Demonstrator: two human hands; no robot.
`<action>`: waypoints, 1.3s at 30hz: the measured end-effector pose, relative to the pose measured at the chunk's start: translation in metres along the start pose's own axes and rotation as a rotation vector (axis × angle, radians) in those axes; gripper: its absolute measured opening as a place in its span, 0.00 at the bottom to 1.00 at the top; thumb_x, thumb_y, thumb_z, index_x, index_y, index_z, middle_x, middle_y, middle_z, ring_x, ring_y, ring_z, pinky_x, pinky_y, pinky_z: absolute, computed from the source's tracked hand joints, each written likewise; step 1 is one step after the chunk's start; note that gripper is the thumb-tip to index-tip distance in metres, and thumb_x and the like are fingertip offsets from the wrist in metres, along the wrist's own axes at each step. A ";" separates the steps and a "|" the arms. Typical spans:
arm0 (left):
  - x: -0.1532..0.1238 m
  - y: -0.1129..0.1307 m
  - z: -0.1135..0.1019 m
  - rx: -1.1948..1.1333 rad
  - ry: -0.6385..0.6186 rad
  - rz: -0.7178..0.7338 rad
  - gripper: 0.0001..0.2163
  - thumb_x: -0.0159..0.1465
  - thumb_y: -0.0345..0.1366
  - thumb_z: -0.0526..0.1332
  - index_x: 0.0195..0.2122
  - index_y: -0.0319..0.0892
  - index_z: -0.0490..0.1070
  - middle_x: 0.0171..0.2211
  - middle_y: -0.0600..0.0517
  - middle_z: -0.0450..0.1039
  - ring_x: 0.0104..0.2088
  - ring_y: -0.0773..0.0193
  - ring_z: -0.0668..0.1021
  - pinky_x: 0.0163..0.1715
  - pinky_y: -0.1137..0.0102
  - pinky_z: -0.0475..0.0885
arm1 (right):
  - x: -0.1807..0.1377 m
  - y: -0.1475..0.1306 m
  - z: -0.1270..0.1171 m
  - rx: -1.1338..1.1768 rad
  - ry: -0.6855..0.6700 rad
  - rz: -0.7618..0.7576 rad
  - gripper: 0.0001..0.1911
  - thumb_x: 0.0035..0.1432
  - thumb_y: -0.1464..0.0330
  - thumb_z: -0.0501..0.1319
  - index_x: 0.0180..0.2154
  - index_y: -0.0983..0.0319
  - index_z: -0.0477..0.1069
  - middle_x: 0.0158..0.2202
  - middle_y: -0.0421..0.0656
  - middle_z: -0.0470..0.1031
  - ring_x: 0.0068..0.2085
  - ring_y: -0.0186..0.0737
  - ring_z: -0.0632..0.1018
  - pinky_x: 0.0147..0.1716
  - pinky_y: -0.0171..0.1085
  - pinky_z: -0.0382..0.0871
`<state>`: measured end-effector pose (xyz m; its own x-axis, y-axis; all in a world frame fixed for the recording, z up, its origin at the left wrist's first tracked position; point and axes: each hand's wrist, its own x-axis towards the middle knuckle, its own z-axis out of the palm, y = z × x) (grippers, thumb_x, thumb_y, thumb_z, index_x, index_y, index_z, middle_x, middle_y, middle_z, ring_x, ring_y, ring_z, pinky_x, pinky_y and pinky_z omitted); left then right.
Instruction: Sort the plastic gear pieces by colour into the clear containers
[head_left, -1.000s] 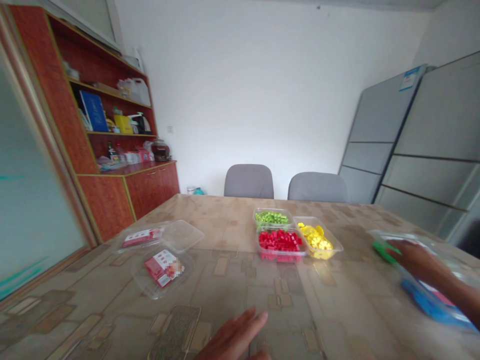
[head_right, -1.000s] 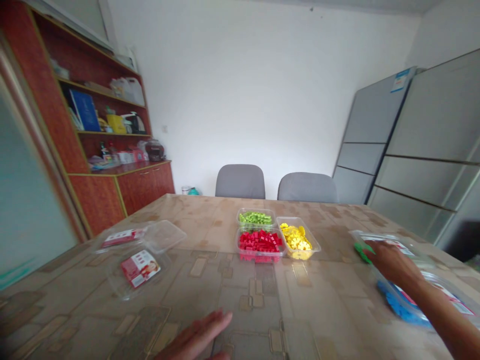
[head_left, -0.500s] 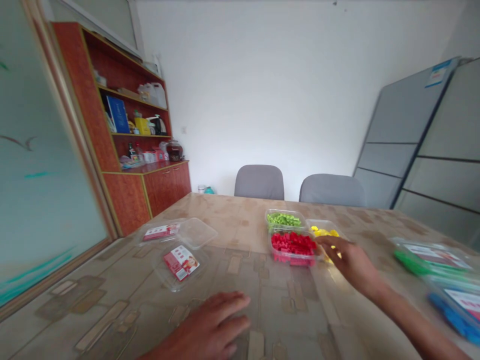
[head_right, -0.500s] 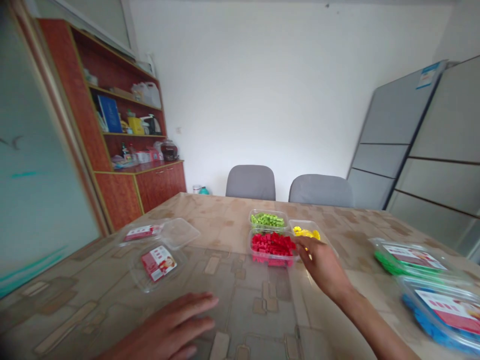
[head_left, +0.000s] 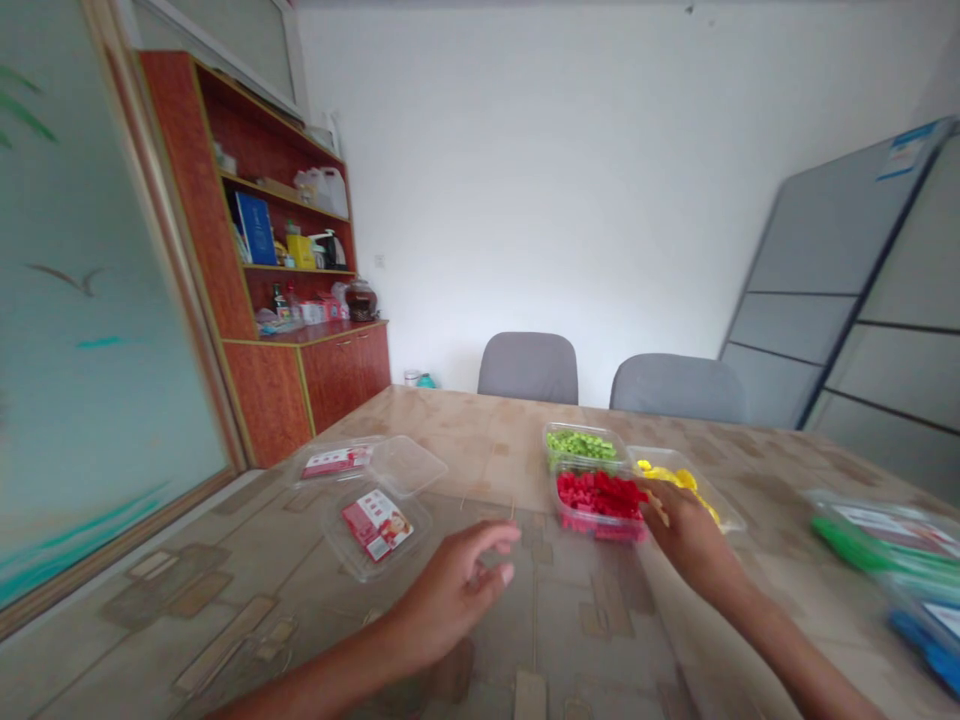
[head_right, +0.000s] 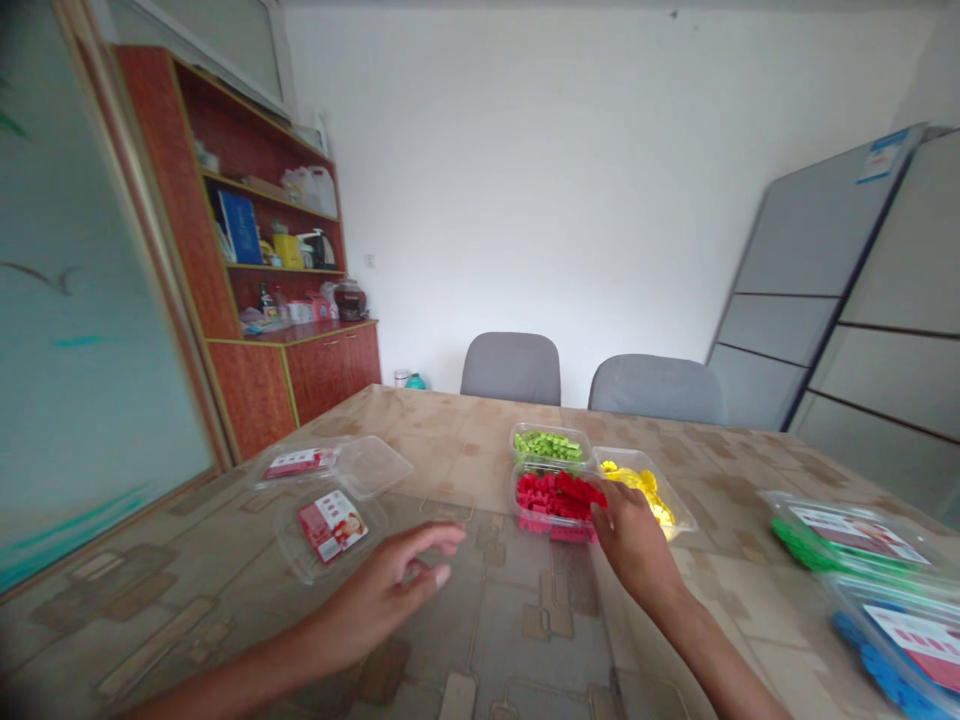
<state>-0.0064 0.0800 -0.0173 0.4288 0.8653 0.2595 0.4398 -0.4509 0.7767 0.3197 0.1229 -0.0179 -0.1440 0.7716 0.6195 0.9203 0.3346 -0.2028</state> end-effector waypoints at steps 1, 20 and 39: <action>0.014 0.002 0.005 -0.032 0.008 -0.031 0.17 0.64 0.38 0.57 0.53 0.43 0.70 0.46 0.47 0.75 0.43 0.57 0.78 0.41 0.67 0.73 | -0.002 0.001 0.001 -0.012 -0.006 -0.002 0.21 0.60 0.69 0.47 0.47 0.66 0.74 0.45 0.56 0.78 0.46 0.56 0.78 0.47 0.54 0.72; 0.127 -0.003 0.061 -0.117 0.140 -0.125 0.16 0.61 0.22 0.59 0.51 0.37 0.69 0.51 0.44 0.71 0.52 0.57 0.73 0.53 0.63 0.67 | -0.017 -0.009 0.017 -0.011 -0.171 -0.163 0.40 0.52 0.60 0.66 0.63 0.65 0.58 0.64 0.62 0.57 0.65 0.63 0.57 0.58 0.61 0.57; -0.061 0.001 -0.012 0.143 -0.317 0.024 0.47 0.53 0.53 0.69 0.68 0.51 0.44 0.70 0.45 0.37 0.67 0.42 0.50 0.62 0.49 0.53 | -0.052 -0.115 -0.046 0.281 -0.677 -0.344 0.50 0.45 0.61 0.71 0.66 0.53 0.51 0.65 0.56 0.57 0.62 0.71 0.61 0.54 0.64 0.64</action>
<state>-0.0416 0.0294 -0.0249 0.6542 0.7533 0.0678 0.5233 -0.5155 0.6785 0.2386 0.0194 0.0083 -0.6745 0.7305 0.1070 0.6713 0.6672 -0.3228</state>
